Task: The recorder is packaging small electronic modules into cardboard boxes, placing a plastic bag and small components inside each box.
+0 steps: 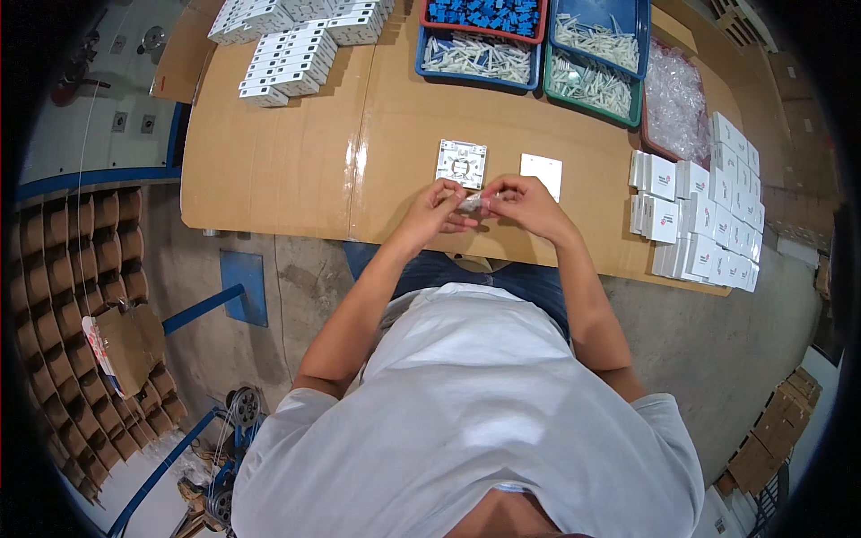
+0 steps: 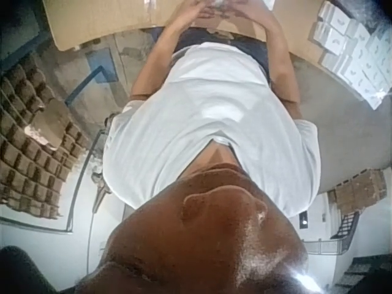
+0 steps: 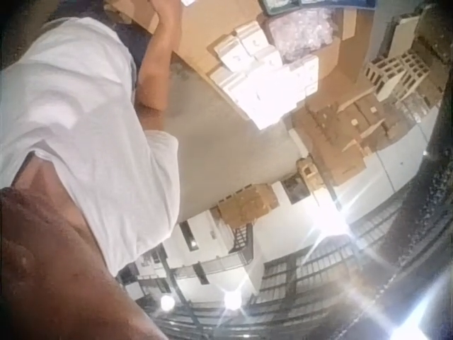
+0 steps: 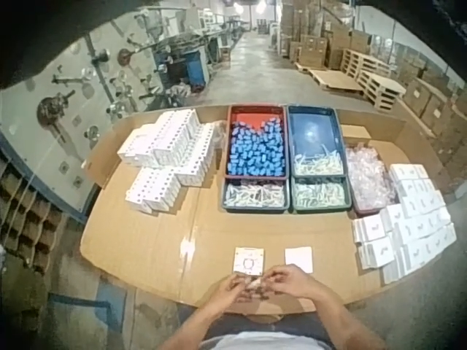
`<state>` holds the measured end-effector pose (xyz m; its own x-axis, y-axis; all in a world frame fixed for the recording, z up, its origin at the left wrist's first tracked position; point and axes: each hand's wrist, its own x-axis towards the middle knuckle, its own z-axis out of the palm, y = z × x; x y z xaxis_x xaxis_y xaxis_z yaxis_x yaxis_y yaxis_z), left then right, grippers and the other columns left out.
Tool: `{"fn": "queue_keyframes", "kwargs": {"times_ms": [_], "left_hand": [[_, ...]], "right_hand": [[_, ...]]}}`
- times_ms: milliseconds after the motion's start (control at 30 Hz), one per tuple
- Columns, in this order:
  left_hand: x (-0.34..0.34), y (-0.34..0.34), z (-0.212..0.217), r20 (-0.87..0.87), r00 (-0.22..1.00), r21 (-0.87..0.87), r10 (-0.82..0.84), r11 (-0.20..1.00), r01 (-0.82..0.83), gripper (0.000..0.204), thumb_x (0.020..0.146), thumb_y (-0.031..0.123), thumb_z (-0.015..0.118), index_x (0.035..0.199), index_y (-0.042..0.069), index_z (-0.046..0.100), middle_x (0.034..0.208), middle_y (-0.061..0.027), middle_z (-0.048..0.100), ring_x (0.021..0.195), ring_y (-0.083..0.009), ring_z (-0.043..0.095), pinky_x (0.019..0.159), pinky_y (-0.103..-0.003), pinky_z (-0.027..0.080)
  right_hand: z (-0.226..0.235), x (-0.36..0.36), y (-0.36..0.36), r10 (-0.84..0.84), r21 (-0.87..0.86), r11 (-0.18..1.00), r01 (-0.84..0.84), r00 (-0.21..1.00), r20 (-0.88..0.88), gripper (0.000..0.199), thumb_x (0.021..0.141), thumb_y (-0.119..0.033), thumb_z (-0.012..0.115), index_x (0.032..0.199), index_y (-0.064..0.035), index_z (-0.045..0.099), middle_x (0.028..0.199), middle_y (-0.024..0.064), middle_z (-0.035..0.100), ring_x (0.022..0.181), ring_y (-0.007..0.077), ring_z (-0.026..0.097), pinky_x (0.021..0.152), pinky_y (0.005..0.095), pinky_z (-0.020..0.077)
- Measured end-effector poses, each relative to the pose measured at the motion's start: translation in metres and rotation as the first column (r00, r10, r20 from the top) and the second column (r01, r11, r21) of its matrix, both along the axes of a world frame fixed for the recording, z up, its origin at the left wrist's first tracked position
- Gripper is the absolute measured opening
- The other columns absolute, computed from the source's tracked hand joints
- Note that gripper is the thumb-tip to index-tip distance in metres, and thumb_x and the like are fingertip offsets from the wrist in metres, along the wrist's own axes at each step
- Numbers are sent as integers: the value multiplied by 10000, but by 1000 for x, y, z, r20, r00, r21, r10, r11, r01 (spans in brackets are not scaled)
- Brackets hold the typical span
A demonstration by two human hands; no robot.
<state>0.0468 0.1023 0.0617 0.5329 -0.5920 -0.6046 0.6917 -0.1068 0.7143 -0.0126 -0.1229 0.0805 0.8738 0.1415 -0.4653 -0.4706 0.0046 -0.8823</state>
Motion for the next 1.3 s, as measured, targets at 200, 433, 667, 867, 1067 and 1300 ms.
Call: {"fn": "queue_keyframes", "kwargs": {"times_ms": [200, 433, 667, 867, 1067, 1300], "left_hand": [[41, -8, -21, 551, 834, -15, 37, 999, -35, 298, 992, 130, 666, 1249, -3, 600, 1089, -101, 701, 1002, -171, 684, 860, -282, 585], [49, -4, -17, 919, 221, 360, -327, 924, -127, 176, 863, 128, 763, 1028, 66, 754, 1021, -105, 721, 939, -285, 655, 847, -391, 515], [48, 3, -42, 946, 250, 247, -207, 959, -141, 145, 852, 132, 751, 993, 104, 767, 998, -36, 707, 927, -237, 658, 815, -385, 480], [48, 5, -37, 955, 26, 295, -296, 933, -205, 165, 844, 121, 767, 1006, 98, 755, 961, -40, 691, 821, -231, 668, 755, -367, 512], [52, 10, -41, 937, -55, 328, -345, 923, -202, 173, 826, 137, 767, 988, 116, 713, 920, -20, 664, 774, -238, 648, 744, -371, 479], [47, 24, -37, 891, -258, 376, -372, 926, -38, 367, 828, 161, 782, 1161, 48, 673, 1133, -84, 650, 894, -259, 637, 766, -381, 501]], "right_hand": [[-13, 25, 19, -88, -300, 927, 227, 906, 413, 104, 917, -79, 694, 994, -11, 678, 954, 81, 712, 877, 169, 703, 752, 309, 546], [-38, 28, 30, 87, -582, 758, 294, 839, 537, 118, 848, -68, 709, 962, -53, 682, 953, 100, 676, 928, 308, 655, 795, 391, 519], [-50, 30, 35, 203, -644, 648, 406, 723, 661, 108, 838, -61, 713, 941, -82, 690, 928, 63, 664, 916, 287, 618, 807, 412, 468], [-49, 32, 31, 246, -689, 604, 400, 729, 639, 120, 830, -60, 719, 943, -89, 694, 928, 47, 658, 932, 274, 609, 801, 409, 470], [-49, 33, 35, 221, -686, 588, 429, 731, 646, 119, 811, -73, 733, 921, -102, 697, 887, 39, 639, 902, 261, 606, 793, 406, 462], [-45, 34, 31, 283, -749, 558, 359, 766, 578, 112, 781, -86, 751, 876, -97, 691, 849, 30, 649, 887, 258, 614, 766, 399, 454]]}}
